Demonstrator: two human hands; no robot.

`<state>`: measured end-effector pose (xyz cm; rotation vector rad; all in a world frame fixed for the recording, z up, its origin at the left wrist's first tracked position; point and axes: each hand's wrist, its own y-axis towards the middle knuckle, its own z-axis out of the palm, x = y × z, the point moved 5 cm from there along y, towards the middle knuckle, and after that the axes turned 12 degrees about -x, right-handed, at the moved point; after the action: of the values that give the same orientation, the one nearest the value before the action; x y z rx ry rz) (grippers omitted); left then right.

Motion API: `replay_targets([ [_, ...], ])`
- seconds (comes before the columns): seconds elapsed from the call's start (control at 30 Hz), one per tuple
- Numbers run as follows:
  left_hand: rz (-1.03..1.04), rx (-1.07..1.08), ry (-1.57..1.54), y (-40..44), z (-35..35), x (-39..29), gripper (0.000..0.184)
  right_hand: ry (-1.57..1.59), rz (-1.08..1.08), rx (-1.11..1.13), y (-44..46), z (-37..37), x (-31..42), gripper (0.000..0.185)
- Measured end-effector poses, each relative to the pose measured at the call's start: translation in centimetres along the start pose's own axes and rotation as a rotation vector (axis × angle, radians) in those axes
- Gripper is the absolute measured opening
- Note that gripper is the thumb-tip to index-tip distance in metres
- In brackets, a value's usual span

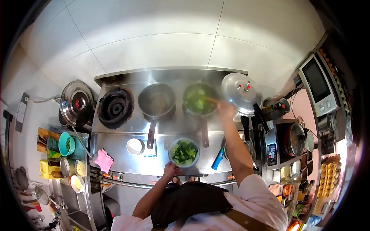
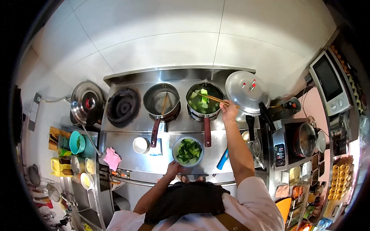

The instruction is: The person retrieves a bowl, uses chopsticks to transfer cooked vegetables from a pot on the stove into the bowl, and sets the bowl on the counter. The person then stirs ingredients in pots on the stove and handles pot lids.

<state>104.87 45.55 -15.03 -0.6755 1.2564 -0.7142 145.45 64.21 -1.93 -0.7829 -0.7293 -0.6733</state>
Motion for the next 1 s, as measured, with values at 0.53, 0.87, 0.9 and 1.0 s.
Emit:
replay_targets([
  [0.53,0.252,0.265,0.216,2.8,0.9,-2.3,0.035,0.223,-0.022,-0.077,-1.6,-1.1,0.1,0.024],
  [0.87,0.023,0.020,0.022,3.0,-4.6,-0.4,0.052,0.081,-0.226,0.057,-0.8,-2.5,0.6,0.018],
  [0.9,0.027,0.048,0.004,2.4,-4.4,-0.5,0.051,0.078,-0.163,0.010,-0.7,-2.5,1.3,0.017],
  [1.0,0.020,0.022,-0.033,0.4,-3.3,-1.9,0.052,0.027,-0.068,-0.048,-1.3,-2.3,2.7,0.015],
])
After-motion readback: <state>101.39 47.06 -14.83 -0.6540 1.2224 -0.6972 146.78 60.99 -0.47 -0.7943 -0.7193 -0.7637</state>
